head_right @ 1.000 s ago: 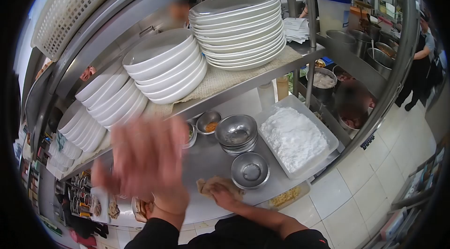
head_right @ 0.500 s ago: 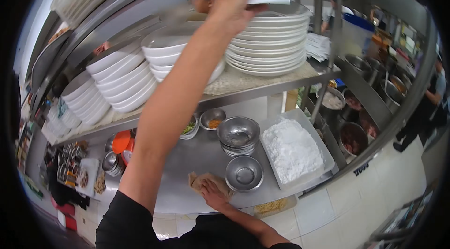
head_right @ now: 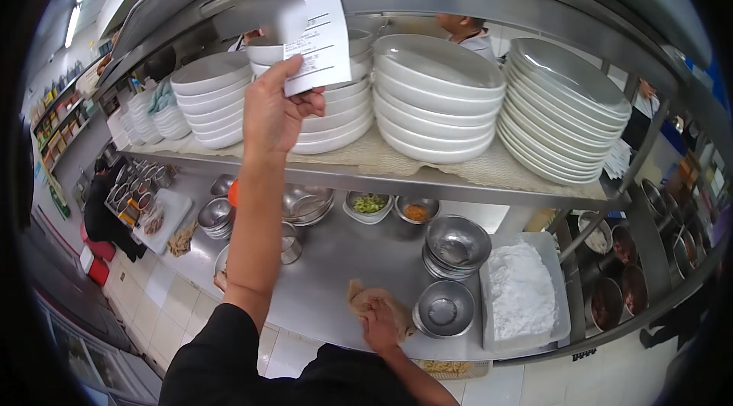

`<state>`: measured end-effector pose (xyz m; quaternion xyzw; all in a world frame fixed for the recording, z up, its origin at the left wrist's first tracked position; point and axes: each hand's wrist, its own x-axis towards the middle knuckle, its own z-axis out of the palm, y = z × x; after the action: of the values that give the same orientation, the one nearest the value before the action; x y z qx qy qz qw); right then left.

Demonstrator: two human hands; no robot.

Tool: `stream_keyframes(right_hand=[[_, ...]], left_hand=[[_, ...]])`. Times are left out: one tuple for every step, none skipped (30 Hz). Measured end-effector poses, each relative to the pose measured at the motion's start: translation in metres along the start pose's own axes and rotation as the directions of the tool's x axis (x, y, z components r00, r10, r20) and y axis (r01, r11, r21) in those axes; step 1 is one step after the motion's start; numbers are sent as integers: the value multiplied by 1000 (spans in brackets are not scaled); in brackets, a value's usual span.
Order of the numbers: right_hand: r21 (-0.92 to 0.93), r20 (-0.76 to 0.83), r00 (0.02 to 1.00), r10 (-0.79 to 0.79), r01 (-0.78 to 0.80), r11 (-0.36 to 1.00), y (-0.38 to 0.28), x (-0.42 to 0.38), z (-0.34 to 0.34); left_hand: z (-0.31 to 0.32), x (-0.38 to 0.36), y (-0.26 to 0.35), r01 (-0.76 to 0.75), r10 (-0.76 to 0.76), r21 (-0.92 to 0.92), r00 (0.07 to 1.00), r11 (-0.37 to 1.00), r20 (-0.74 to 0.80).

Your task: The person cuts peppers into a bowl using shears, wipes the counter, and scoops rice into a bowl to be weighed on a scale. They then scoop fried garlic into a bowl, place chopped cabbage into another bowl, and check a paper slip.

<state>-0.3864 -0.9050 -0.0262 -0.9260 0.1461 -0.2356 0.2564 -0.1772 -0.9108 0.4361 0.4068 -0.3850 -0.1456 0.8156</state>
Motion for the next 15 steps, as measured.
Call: stream_keyframes(right_hand=[[-10,1,1000,10,-10,1000,-1,0,-2],[-21,3,1000,20,-20,1000,-2,1,-2],[-23,16,1000,11,-11,1000,-2,1,-1],[-37,7,1000,19,-19,999,-2,0,0],[-51,-3,1000,28,-28,998,-1,-1,2],[-54,6,1000,25,-25,998,-3,0,0],[-56,5,999,31,-31,998,-5,0,-1],[-56,2,999,39,-39,998,-5,1,-3],[-58,4,999,43,-42,997,-5,1,-2],[-62,1,999,38,-38,997,-4,1,-2],[-66,-4,999,36,-36,997,-4,0,-1],[-66,-8,999,44,-45,997,-3,0,-1],[-45,-22,1000,18,-19,999,-3,2,-2],[-24,-37,999,-8,7,1000,-4,3,-4],[-24,-43,999,3,-4,1000,-5,4,-5]], left_hand=[[-12,5,7,-2,4,37,999,999,-36],[-20,12,11,-4,6,37,999,999,-50],[-27,19,17,-24,30,74,996,997,-84],[-33,26,23,-41,55,113,992,993,-116],[-37,31,29,-42,56,112,990,993,-129],[-38,37,35,-74,85,132,993,988,-82],[-41,43,39,-105,111,150,993,983,-31],[-43,50,42,-114,117,157,993,981,-10],[-46,53,44,-111,114,155,993,982,-11],[-47,54,47,-95,99,185,995,978,-15],[-46,55,49,-78,84,215,996,974,-16],[-47,52,51,-74,78,212,997,974,-9],[-47,46,52,-62,81,264,995,963,-62],[-48,40,52,-47,87,314,990,948,-113],[-51,36,50,-44,80,312,991,949,-104]])
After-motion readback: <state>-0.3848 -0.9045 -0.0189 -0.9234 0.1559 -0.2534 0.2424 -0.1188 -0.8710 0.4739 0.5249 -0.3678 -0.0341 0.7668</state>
